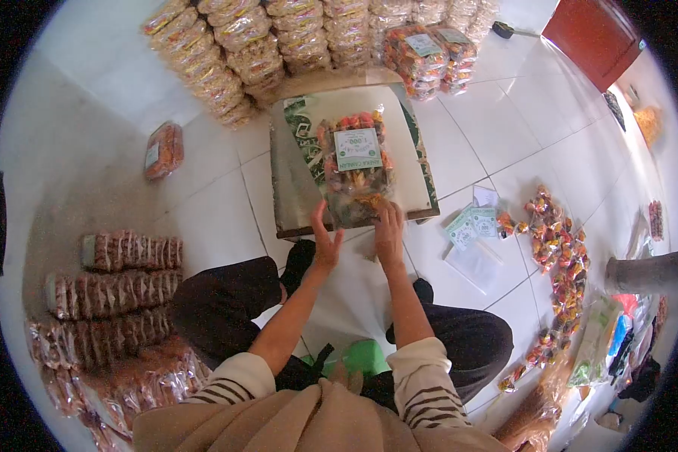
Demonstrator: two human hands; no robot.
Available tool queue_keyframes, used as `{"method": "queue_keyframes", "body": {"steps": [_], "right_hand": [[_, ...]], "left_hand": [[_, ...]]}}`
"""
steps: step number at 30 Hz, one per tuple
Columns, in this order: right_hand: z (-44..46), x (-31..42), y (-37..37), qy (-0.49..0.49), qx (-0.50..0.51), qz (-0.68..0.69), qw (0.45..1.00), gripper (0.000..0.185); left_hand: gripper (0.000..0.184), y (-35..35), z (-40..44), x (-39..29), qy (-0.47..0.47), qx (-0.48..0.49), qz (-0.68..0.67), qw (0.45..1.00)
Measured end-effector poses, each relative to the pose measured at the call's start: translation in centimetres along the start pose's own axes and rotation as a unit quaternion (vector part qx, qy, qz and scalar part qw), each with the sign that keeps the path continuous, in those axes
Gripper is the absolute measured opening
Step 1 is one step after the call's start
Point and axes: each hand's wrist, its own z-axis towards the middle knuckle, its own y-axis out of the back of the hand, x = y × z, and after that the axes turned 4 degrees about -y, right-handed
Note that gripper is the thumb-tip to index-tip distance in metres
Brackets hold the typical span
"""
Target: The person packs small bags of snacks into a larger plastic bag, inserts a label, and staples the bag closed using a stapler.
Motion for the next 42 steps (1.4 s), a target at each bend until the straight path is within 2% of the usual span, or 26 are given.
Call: {"method": "queue_keyframes", "body": {"steps": [1,3,5,7,9,10,12,13,14,15,17,18,20,21,23,24,26,27,28,30,31,33,36,39,41,42], "right_hand": [[0.7,-0.3,0.0,0.034,-0.002,0.010,0.999,0.044],[1.7,-0.5,0.2,0.066,-0.007,0.019,0.998,0.039],[2.3,-0.6,0.5,0.111,0.038,-0.038,0.992,0.034],[2.8,-1.5,-0.2,0.117,0.037,-0.056,0.991,0.033],[3.4,-2.0,-0.7,0.122,0.038,-0.072,0.989,0.032],[3.8,-2.0,-1.0,0.114,0.037,-0.066,0.991,0.032],[4.6,-1.7,-1.3,0.105,0.035,-0.059,0.992,0.032],[5.0,-1.0,-1.4,0.062,0.023,-0.047,0.997,0.029],[5.3,-0.2,-1.3,0.019,0.012,-0.036,0.999,0.026],[5.2,-0.1,-1.4,0.018,0.013,-0.037,0.999,0.026],[5.1,0.1,-1.5,0.097,-0.005,-0.043,0.994,0.022],[4.9,0.8,-1.3,0.097,-0.007,-0.044,0.994,0.022],[3.3,2.4,-0.6,-0.023,-0.060,0.053,0.997,0.021],[2.0,2.5,-0.5,-0.022,-0.063,0.050,0.997,0.021],[-1.0,2.2,-0.6,-0.099,-0.156,0.007,0.983,0.027],[-1.5,2.0,-0.6,-0.099,-0.159,0.006,0.982,0.027],[-2.1,1.7,-0.9,-0.191,-0.341,-0.059,0.919,0.031],[-1.6,1.4,-0.6,-0.212,-0.363,-0.067,0.905,0.041],[-0.6,1.6,0.4,-0.211,-0.364,-0.064,0.905,0.041],[1.6,1.5,3.0,-0.235,-0.243,-0.005,0.941,0.032],[2.3,1.1,3.9,-0.326,-0.130,0.025,0.936,0.018],[3.8,1.8,5.3,-0.312,-0.111,-0.001,0.943,0.017],[6.2,3.8,7.9,-0.281,-0.086,-0.013,0.956,0.017],[9.5,5.1,10.3,-0.218,-0.068,-0.009,0.973,0.018],[12.4,7.2,13.0,-0.174,-0.057,-0.005,0.983,0.016],[14.0,7.8,14.0,-0.161,-0.056,0.010,0.985,0.016]], "left_hand": [[0.066,0.1,-0.2,0.0,-0.003,-0.001,0.002,1.000],[0.085,0.1,-0.1,-0.2,-0.026,0.051,0.039,0.998],[0.088,0.2,0.1,-0.6,-0.024,0.060,0.044,0.997],[0.092,0.3,0.4,-1.3,-0.020,0.066,0.050,0.996],[0.092,0.3,0.3,-1.6,-0.087,0.068,0.099,0.989],[0.092,0.2,0.2,-1.6,-0.086,0.067,0.099,0.989],[0.083,-0.9,-0.1,-1.8,-0.049,0.035,0.199,0.978],[0.083,-1.5,0.1,-1.8,-0.048,0.036,0.200,0.978],[0.078,-2.4,0.6,-1.5,0.003,-0.020,0.200,0.980],[0.073,-2.9,1.3,-1.6,0.055,-0.076,0.199,0.975],[0.069,-3.6,2.5,-1.9,0.073,-0.083,0.204,0.973],[0.065,-3.8,3.1,-2.2,0.090,-0.090,0.209,0.970],[0.062,-4.3,3.5,-2.2,0.114,-0.093,0.215,0.965],[0.060,-4.5,3.8,-2.2,0.138,-0.096,0.221,0.961],[0.058,-4.9,3.7,-2.1,0.157,-0.101,0.236,0.954],[0.056,-4.9,3.5,-2.0,0.178,-0.108,0.256,0.944],[0.052,-4.7,3.5,-1.9,0.161,-0.108,0.269,0.944],[0.049,-4.5,3.5,-1.8,0.147,-0.107,0.282,0.942],[0.049,-4.2,3.5,-1.5,0.145,-0.109,0.283,0.942],[0.042,-3.7,3.5,-1.1,0.109,-0.070,0.283,0.950],[0.042,-3.5,3.6,-1.3,0.104,-0.073,0.281,0.951],[0.034,-2.8,4.4,-1.9,0.182,0.005,0.177,0.967],[0.026,-1.2,6.9,-3.3,0.162,-0.074,0.096,0.979],[0.019,0.8,11.5,-4.9,0.114,-0.111,0.016,0.987],[0.016,3.0,15.3,-10.7,0.134,-0.111,-0.056,0.983],[0.017,3.7,17.3,-10.6,0.129,-0.082,-0.078,0.985]]}}
